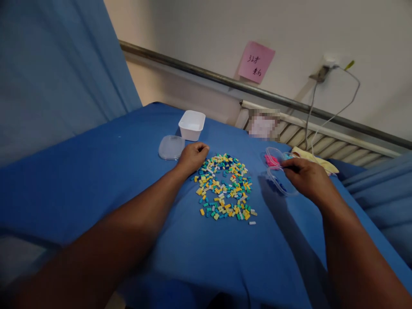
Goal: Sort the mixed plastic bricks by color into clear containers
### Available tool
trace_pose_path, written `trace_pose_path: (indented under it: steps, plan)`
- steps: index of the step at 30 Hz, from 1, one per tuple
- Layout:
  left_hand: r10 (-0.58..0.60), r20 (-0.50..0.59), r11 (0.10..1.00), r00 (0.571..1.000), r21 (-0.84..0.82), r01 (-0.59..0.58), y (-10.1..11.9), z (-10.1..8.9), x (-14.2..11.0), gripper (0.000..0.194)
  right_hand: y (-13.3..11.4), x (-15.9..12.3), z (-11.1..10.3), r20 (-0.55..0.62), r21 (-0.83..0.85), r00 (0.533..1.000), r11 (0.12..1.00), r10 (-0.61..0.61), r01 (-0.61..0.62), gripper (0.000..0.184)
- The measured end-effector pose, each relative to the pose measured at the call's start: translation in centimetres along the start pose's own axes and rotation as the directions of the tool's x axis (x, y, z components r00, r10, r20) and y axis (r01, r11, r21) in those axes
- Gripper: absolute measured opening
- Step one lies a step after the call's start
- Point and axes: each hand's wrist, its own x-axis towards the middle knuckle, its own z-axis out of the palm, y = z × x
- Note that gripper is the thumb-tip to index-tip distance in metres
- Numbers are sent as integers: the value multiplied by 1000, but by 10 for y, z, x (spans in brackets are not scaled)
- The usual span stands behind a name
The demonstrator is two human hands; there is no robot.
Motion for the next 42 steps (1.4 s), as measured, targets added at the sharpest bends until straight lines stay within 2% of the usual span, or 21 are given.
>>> trace_pose_path:
  steps: [2, 4, 6, 8, 9, 11, 13, 14, 17, 20, 22, 24, 28, 30, 32, 34, 36, 38, 40, 42]
  plan:
    - [-2, -7, 1000, 1000, 1, 2, 1, -1, 0, 23, 19, -1, -8, 82, -94, 997, 996, 6, 1, 28]
    - [-7, -3, 1000, 1000, -2, 7, 3, -2, 0, 23, 22, -5, -7, 147, -156, 989, 986, -32, 56, 30]
    - [-15, 4, 1000, 1000, -1, 15, 4, -3, 0, 22, 9, -9, 2, 143, -169, 984, 977, -105, 129, 31]
    - [-20, 6, 1000, 1000, 3, 20, 5, -4, 0, 22, -14, -12, 16, 140, -103, 966, 967, -219, 234, 28]
    - [-19, 4, 1000, 1000, 4, 19, 5, -4, 0, 22, -26, -13, 23, 186, -22, 931, 946, -313, 322, 27]
    - [-14, -2, 1000, 1000, -2, 14, 4, -4, 0, 22, -48, -12, 39, 361, 87, 799, 870, -481, 485, 30]
    - [-7, -5, 1000, 1000, -16, 7, 3, -3, 0, 22, -60, -10, 51, 440, 82, 734, 838, -516, 540, 32]
    - [-3, -3, 1000, 1000, -21, 3, 2, -2, 0, 22, -63, -8, 56, 461, 67, 726, 835, -511, 546, 33]
    - [6, 1, 1000, 1000, -18, -6, 1, -1, 1, 23, -64, -5, 60, 498, 44, 724, 848, -477, 528, 31]
    - [3, -4, 1000, 1000, -8, -3, 0, 1, 2, 23, -67, -6, 55, 516, 33, 728, 859, -453, 511, 25]
    - [2, -7, 1000, 1000, -4, -2, 1, 1, 2, 23, -69, -9, 49, 488, 27, 764, 882, -423, 471, 21]
    - [3, -7, 1000, 1000, -6, -4, 1, 0, 1, 23, -64, -13, 39, 423, 15, 825, 913, -375, 408, 21]
    - [-1, -6, 1000, 1000, -22, 1, 1, 0, 1, 23, -28, -18, 13, 213, -121, 951, 959, -226, 255, 28]
    - [-5, -11, 999, 1000, -35, 5, 0, 0, 2, 23, -1, -16, 2, 177, -229, 972, 955, -151, 190, 29]
    - [-20, -25, 997, 999, -75, 19, -1, 0, 4, 22, 19, -14, -5, 196, -328, 974, 929, -111, 171, 32]
    - [-64, -43, 986, 997, -154, 57, -2, 2, 7, 21, 22, -11, -4, 196, -364, 972, 911, -130, 195, 38]
    - [-128, -61, 962, 990, -250, 109, -2, 3, 10, 21, 6, -9, 6, 173, -300, 964, 922, -201, 246, 42]
    - [-190, -76, 930, 979, -334, 154, -3, 4, 12, 27, -29, -8, 23, 183, -140, 941, 940, -285, 312, 42]
    - [-220, -77, 899, 972, -403, 172, -2, 4, 12, 35, -74, -6, 46, 263, -8, 881, 912, -393, 410, 42]
    - [-230, -68, 872, 971, -457, 175, 0, 2, 11, 45, -119, -4, 73, 306, 95, 799, 852, -518, 516, 45]
